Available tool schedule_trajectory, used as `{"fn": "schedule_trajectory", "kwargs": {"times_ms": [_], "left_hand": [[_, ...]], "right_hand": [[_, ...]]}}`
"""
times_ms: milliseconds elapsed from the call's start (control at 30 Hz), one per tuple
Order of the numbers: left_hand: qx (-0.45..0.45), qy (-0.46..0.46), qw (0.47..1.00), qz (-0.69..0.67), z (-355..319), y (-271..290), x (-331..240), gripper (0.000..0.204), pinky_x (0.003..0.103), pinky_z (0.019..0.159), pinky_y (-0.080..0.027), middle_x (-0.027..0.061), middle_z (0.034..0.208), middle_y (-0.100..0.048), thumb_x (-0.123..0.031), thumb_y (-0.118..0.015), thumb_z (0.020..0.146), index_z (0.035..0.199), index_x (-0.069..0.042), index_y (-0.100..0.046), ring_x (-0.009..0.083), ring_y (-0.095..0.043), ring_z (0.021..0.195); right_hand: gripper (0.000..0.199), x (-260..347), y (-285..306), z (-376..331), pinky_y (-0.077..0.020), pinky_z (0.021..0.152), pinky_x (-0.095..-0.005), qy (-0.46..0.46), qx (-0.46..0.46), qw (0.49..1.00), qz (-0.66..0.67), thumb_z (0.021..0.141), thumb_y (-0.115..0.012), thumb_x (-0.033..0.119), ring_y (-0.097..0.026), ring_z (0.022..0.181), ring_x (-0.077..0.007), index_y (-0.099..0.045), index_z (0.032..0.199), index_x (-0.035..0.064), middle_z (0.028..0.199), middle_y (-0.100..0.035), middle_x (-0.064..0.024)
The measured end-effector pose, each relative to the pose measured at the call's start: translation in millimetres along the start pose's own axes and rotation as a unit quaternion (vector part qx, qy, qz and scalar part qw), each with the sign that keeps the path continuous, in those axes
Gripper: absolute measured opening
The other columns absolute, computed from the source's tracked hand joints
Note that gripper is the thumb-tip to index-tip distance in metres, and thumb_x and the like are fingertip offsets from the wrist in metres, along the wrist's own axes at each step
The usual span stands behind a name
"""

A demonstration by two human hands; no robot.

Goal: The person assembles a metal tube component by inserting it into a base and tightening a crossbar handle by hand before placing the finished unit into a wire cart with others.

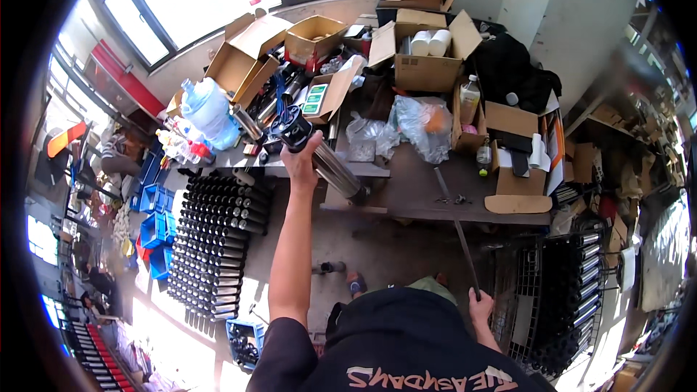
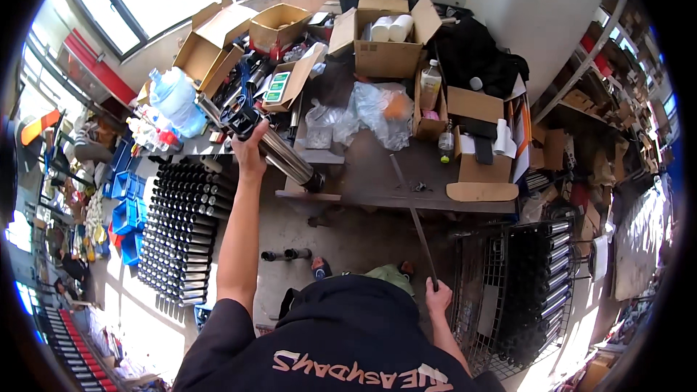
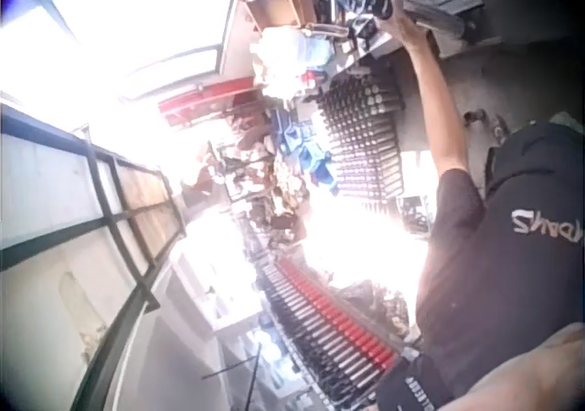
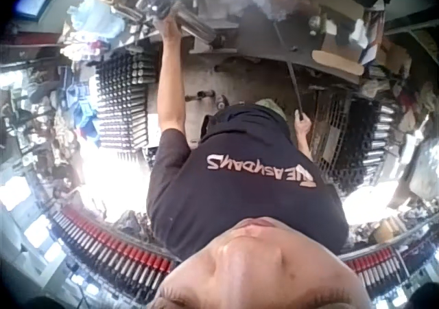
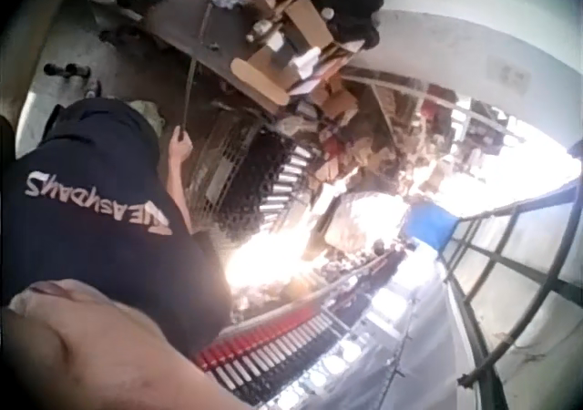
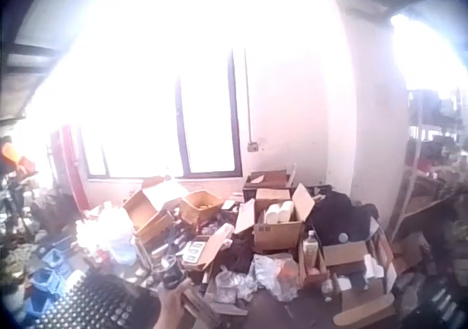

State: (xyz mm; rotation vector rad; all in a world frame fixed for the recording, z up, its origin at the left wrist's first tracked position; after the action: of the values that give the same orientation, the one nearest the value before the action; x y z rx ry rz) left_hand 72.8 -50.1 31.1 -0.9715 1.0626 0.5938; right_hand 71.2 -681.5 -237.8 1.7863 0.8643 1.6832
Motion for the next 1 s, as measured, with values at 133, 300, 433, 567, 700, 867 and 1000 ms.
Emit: {"fn": "schedule_trajectory", "kwargs": {"times_ms": [133,300,433,567,700,867,1000], "left_hand": [[0.069,0.070,0.994,0.053,42.4,-13.7,27.6,0.028,0.028,0.070,-0.047,-0.0014,0.085,-0.066,-0.012,-0.088,0.072,0.091,-0.005,-0.069,0.0106,-0.060,0.074],[0.201,0.090,0.971,0.093,40.7,-46.6,23.6,0.031,0.029,0.069,-0.051,0.0050,0.084,-0.069,-0.008,-0.084,0.068,0.094,-0.004,-0.068,0.0168,-0.066,0.074],[0.394,0.105,0.904,0.126,-4.0,-58.1,26.8,0.048,0.029,0.073,-0.049,0.0022,0.093,-0.064,0.001,-0.076,0.055,0.101,-0.007,-0.063,0.0165,-0.062,0.083],[0.443,-0.081,0.854,0.261,-30.4,-47.7,-1.1,0.059,0.031,0.085,-0.049,0.0026,0.109,-0.064,-0.005,-0.084,0.059,0.115,-0.005,-0.064,0.0165,-0.060,0.097],[0.264,0.053,0.955,0.123,-51.9,-26.1,27.0,0.072,0.032,0.090,-0.048,0.0059,0.113,-0.059,-0.006,-0.087,0.071,0.132,-0.003,-0.050,0.0172,-0.057,0.100],[-0.110,-0.109,0.949,0.275,-121.4,12.3,48.0,0.042,0.037,0.077,-0.045,0.0100,0.099,-0.048,-0.021,-0.075,0.090,0.112,0.002,-0.048,0.0207,-0.045,0.087],[0.309,-0.133,0.860,0.385,-214.1,-114.1,116.3,0.049,0.039,0.093,-0.045,0.0158,0.118,-0.050,-0.012,-0.077,0.080,0.120,0.000,-0.051,0.0282,-0.052,0.107]], "right_hand": [[0.039,32.3,11.9,-25.2,-0.0407,0.053,-0.0454,0.010,-0.006,0.999,0.031,0.089,-0.070,0.029,-0.057,0.055,-0.0402,-0.057,0.067,-0.0002,0.057,-0.053,-0.0201],[0.036,76.2,20.4,-37.6,-0.0364,0.050,-0.0416,0.058,-0.028,0.996,0.057,0.090,-0.070,0.024,-0.049,0.048,-0.0300,-0.056,0.067,-0.0006,0.054,-0.048,-0.0176],[0.034,118.7,30.5,-32.2,-0.0356,0.050,-0.0398,0.058,-0.010,0.996,0.073,0.089,-0.070,0.023,-0.046,0.047,-0.0273,-0.059,0.068,-0.0007,0.055,-0.048,-0.0172],[0.035,133.9,46.9,-7.7,-0.0389,0.051,-0.0431,0.059,-0.049,0.996,0.033,0.088,-0.070,0.031,-0.052,0.055,-0.0401,-0.063,0.069,0.0029,0.059,-0.053,-0.0200],[0.043,116.5,56.5,59.3,-0.0465,0.055,-0.0463,0.018,-0.111,0.993,-0.044,0.087,-0.071,0.047,-0.063,0.062,-0.0397,-0.069,0.069,0.0074,0.061,-0.060,-0.0173],[0.044,116.0,74.6,161.5,-0.0521,0.062,-0.0459,-0.017,-0.136,0.990,-0.026,0.088,-0.067,0.055,-0.068,0.073,-0.0388,-0.076,0.082,0.0117,0.070,-0.066,-0.0177],[0.052,122.5,92.0,174.1,-0.0461,0.057,-0.0459,-0.045,-0.151,0.987,0.037,0.090,-0.064,0.056,-0.064,0.064,-0.0392,-0.072,0.076,0.0065,0.064,-0.062,-0.0193]]}}
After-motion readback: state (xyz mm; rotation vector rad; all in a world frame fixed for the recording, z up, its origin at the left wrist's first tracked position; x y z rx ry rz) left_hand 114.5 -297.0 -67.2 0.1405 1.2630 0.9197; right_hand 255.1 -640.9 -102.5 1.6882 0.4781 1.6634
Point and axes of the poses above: each hand's wrist, its own z-axis towards the middle knuckle, its own y-axis out of the back of the hand, x = y × z, the point moved 7 cm from there along z, towards the middle knuckle
